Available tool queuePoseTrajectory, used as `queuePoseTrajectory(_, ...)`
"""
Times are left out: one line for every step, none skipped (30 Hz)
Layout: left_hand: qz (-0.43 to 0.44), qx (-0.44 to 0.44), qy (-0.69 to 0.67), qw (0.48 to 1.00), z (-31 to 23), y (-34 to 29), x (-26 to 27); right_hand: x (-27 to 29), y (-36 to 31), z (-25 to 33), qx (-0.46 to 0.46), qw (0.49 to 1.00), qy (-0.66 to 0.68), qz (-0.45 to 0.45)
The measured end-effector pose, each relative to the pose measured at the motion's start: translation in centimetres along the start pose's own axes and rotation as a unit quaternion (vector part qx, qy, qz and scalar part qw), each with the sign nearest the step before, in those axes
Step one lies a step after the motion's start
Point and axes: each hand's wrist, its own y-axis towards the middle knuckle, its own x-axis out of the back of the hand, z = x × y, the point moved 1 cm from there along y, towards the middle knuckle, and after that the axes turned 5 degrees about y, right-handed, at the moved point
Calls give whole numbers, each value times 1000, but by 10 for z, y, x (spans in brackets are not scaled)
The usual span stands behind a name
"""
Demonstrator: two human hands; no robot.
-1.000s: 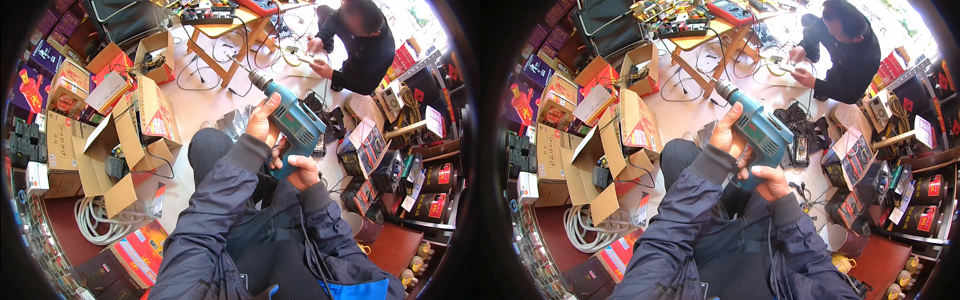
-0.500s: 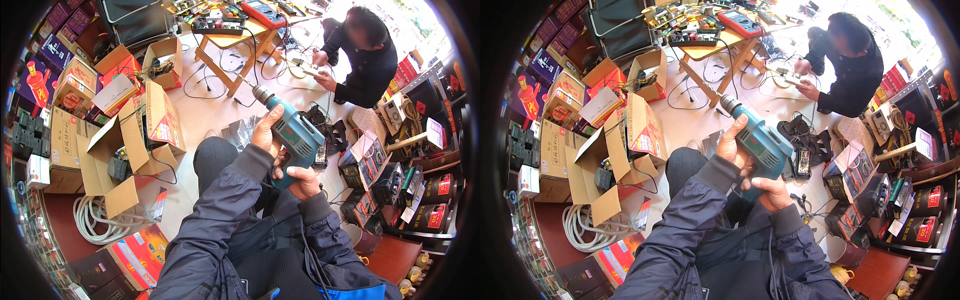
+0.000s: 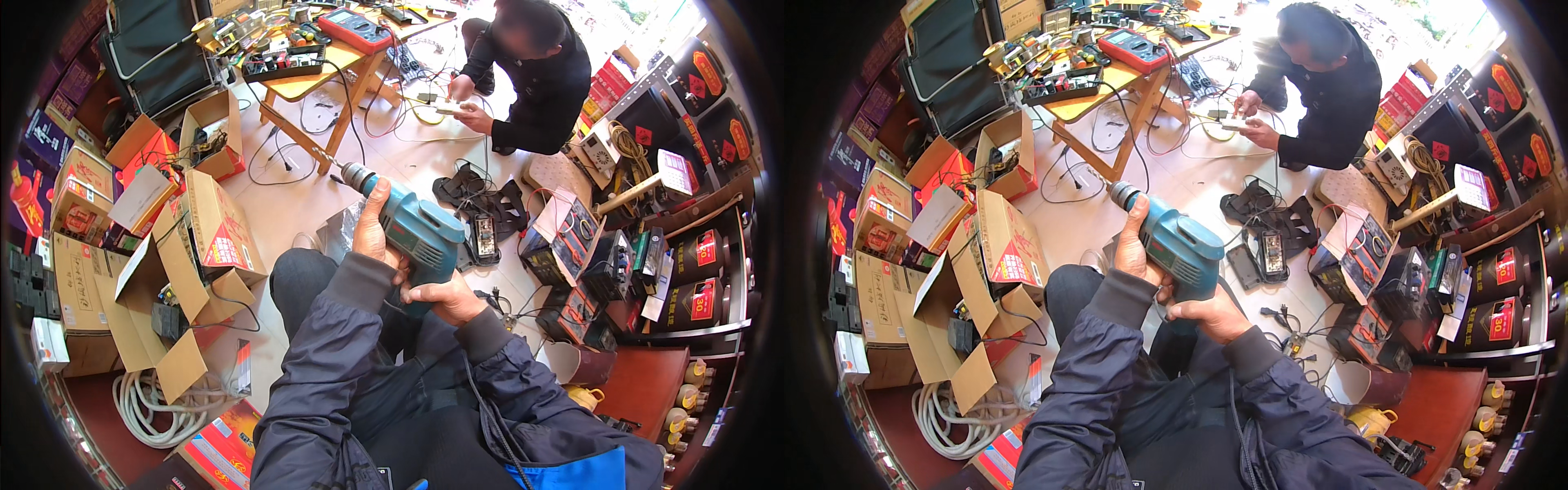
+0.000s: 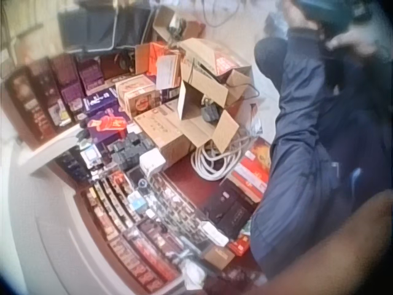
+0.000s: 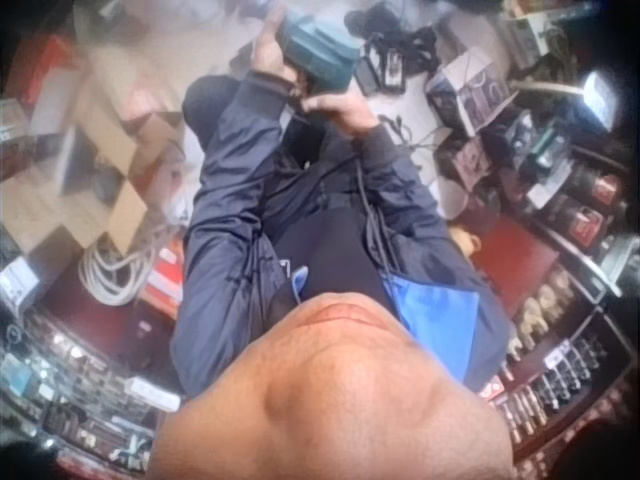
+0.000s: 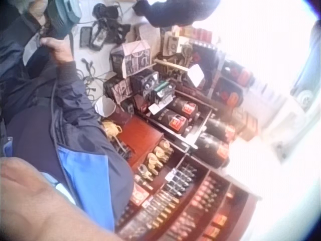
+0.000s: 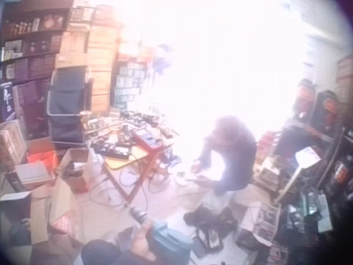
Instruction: The person sits on the floor and retrieves a power tool from a plastic bag. They then insert a drill bit into the chuck of a corded drill, tighten it, and test the tool by running it briefly. The person continues to adjust the chuck and test the drill's operation.
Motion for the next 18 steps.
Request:
queuePoseTrajectory(5, 4, 0, 1000, 0, 0, 0, 0, 0, 0, -3, 1000, 0, 2)
queuePoseTrajectory(5, 10, -6, 1000, 0, 0, -1, 1, 0, 0, -1, 1000, 6, 2)
queuePoseTrajectory(10, 8, -4, 1000, 1, 0, -1, 1, 0, 1, -1, 1000, 9, 3)
queuePoseTrajectory(10, 8, -7, 1000, 2, 1, -2, 2, -1, 1, -2, 1000, 14, 3)
queuePoseTrajectory(7, 11, -15, 1000, 3, 2, -2, 3, -2, 1, -1, 1000, 11, -1)
queuePoseTrajectory(10, 9, -11, 1000, 3, 3, -3, 3, -2, 0, -1, 1000, 9, -5)
queuePoseTrajectory(12, 8, -11, 1000, 4, 4, -3, 4, -2, 0, -2, 1000, 8, -6)
queuePoseTrajectory(12, 6, -11, 1000, 4, 4, -3, 4, -2, -1, 0, 1000, 10, -4)
queuePoseTrajectory(19, 3, -15, 1000, 5, 4, -2, 4, -2, -2, 3, 1000, 14, -7)
queuePoseTrajectory(17, 2, -5, 1000, 4, 4, -1, 4, -1, -3, 6, 1000, 18, -7)
queuePoseTrajectory(22, 0, 3, 1000, 3, 4, -1, 4, -1, -4, 7, 1000, 23, -4)
queuePoseTrajectory(15, -1, 8, 1000, 3, 5, 0, 5, -1, -5, 10, 1000, 24, -7)
queuePoseTrajectory(25, -8, 12, 1000, 2, 5, 1, 5, 0, -6, 12, 1000, 24, -7)
queuePoseTrajectory(21, -14, 14, 1000, 3, 5, 1, 5, 0, -6, 12, 1000, 24, -7)
queuePoseTrajectory(20, -18, 13, 1000, 3, 5, 1, 6, -1, -6, 6, 1000, 21, -13)
queuePoseTrajectory(21, -17, 14, 1000, 2, 5, 1, 6, -1, -6, -1, 1000, 18, -19)
queuePoseTrajectory(24, -14, 11, 1000, 2, 5, 1, 6, -2, -6, -9, 1000, 14, -25)
queuePoseTrajectory(30, -10, 9, 999, 1, 4, 1, 6, -2, -6, -1, 1000, 16, -23)
